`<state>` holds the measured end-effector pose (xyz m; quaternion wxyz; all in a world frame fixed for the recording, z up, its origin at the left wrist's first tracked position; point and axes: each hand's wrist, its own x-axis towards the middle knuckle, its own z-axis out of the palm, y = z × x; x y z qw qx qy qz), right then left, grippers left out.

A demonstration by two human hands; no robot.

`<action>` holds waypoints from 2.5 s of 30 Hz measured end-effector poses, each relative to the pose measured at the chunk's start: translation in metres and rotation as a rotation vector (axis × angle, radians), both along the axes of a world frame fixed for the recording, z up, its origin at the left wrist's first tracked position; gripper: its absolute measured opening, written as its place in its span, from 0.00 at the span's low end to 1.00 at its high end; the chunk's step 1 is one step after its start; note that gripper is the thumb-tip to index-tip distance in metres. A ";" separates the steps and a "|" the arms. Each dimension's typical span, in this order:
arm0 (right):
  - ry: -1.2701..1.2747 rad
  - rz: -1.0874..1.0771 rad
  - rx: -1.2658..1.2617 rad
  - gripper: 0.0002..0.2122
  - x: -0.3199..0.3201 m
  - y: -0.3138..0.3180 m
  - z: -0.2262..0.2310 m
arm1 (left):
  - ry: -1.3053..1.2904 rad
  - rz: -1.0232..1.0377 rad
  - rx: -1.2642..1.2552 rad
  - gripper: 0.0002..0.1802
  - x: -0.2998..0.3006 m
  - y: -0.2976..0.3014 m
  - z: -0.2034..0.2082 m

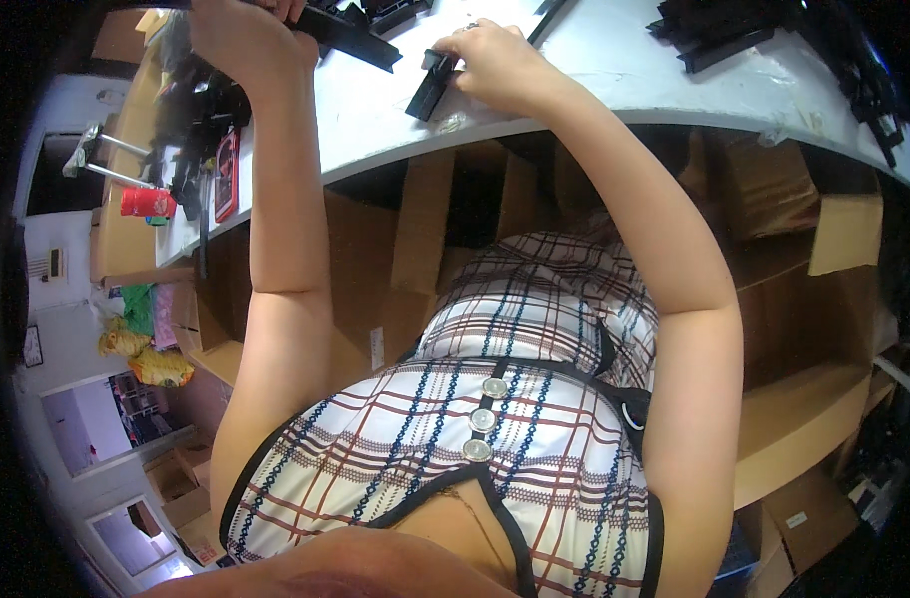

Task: Assembling wiper blades by manually attaching plastic clips to flexible strips at a workbench.

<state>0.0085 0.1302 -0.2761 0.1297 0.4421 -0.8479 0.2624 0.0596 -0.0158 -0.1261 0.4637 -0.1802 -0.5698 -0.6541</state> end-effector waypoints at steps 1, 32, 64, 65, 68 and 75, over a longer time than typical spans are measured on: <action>-0.101 0.029 -0.105 0.16 0.002 0.002 0.003 | -0.002 0.021 0.005 0.24 0.001 -0.003 -0.001; -0.002 -0.168 -0.474 0.10 0.042 -0.021 0.016 | 0.120 0.123 0.059 0.23 0.037 -0.012 0.016; 0.018 -0.228 -0.469 0.06 0.066 -0.015 -0.004 | -0.136 -0.622 -0.186 0.23 -0.013 -0.011 0.008; 0.017 -0.231 -0.466 0.06 0.065 -0.015 -0.005 | -0.137 -0.625 -0.183 0.23 -0.013 -0.011 0.008; 0.114 -0.235 -0.498 0.05 0.064 -0.015 -0.005 | -0.121 -0.652 -0.235 0.24 -0.011 -0.014 0.010; 0.082 -0.234 -0.482 0.05 0.062 -0.014 -0.007 | -0.124 -0.733 -0.261 0.25 -0.017 -0.017 0.009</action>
